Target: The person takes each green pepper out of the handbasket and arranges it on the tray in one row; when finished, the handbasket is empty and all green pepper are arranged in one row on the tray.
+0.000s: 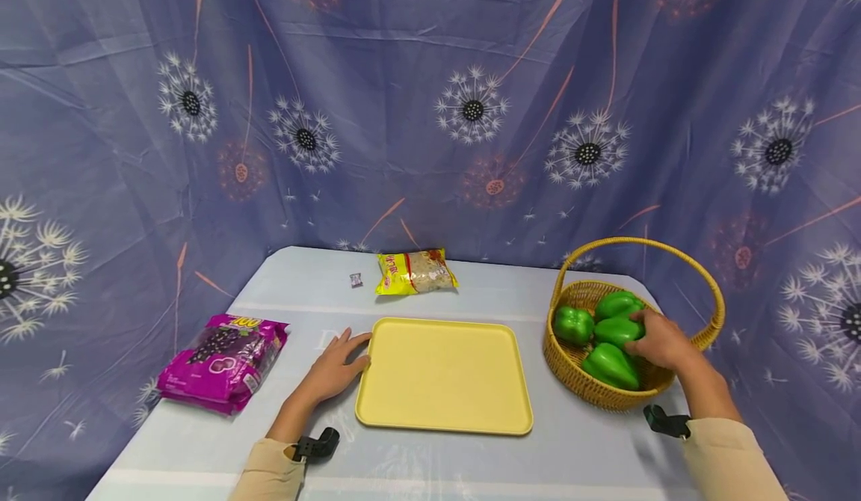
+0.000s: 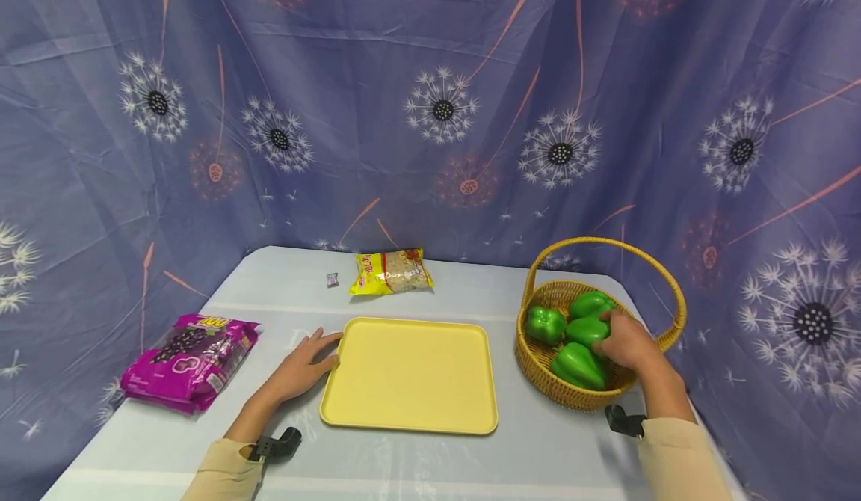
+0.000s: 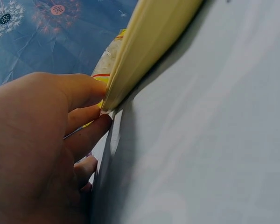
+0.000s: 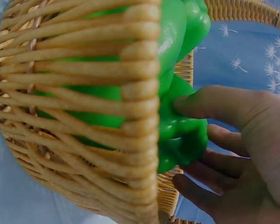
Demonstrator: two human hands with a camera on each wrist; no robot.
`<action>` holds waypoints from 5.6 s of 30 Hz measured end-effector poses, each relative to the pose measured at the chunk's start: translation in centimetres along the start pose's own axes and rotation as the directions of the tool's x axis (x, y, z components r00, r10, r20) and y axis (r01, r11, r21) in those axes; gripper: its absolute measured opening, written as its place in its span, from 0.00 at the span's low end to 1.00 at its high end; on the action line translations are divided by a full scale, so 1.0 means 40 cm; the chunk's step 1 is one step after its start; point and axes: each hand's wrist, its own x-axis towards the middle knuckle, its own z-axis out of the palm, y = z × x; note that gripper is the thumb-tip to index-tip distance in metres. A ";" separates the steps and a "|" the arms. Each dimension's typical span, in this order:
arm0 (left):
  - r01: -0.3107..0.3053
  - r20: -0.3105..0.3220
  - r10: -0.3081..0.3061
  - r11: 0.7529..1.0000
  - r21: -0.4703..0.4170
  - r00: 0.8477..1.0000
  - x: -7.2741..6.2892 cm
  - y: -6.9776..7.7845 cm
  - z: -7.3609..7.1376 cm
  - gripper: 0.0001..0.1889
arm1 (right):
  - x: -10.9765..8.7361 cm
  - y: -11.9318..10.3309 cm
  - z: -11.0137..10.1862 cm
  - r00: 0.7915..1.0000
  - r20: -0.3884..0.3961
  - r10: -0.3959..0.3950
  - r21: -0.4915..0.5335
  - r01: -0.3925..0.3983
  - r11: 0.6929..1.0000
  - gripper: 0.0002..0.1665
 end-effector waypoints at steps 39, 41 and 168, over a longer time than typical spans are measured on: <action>0.016 -0.005 -0.016 0.999 -0.032 1.000 0.004 0.004 -0.004 0.25 | -0.023 -0.146 -0.057 0.956 -0.271 -0.110 0.066 0.133 0.989 0.45; 0.022 -0.004 -0.022 0.999 -0.032 1.000 0.003 0.004 -0.003 0.26 | -0.023 -0.165 -0.057 0.954 -0.276 -0.119 0.074 0.145 0.987 0.45; 0.001 -0.021 -0.002 1.000 -0.031 1.000 -0.006 0.006 0.003 0.24 | 0.227 -0.713 0.240 0.844 -0.092 -0.529 0.260 0.533 0.805 0.26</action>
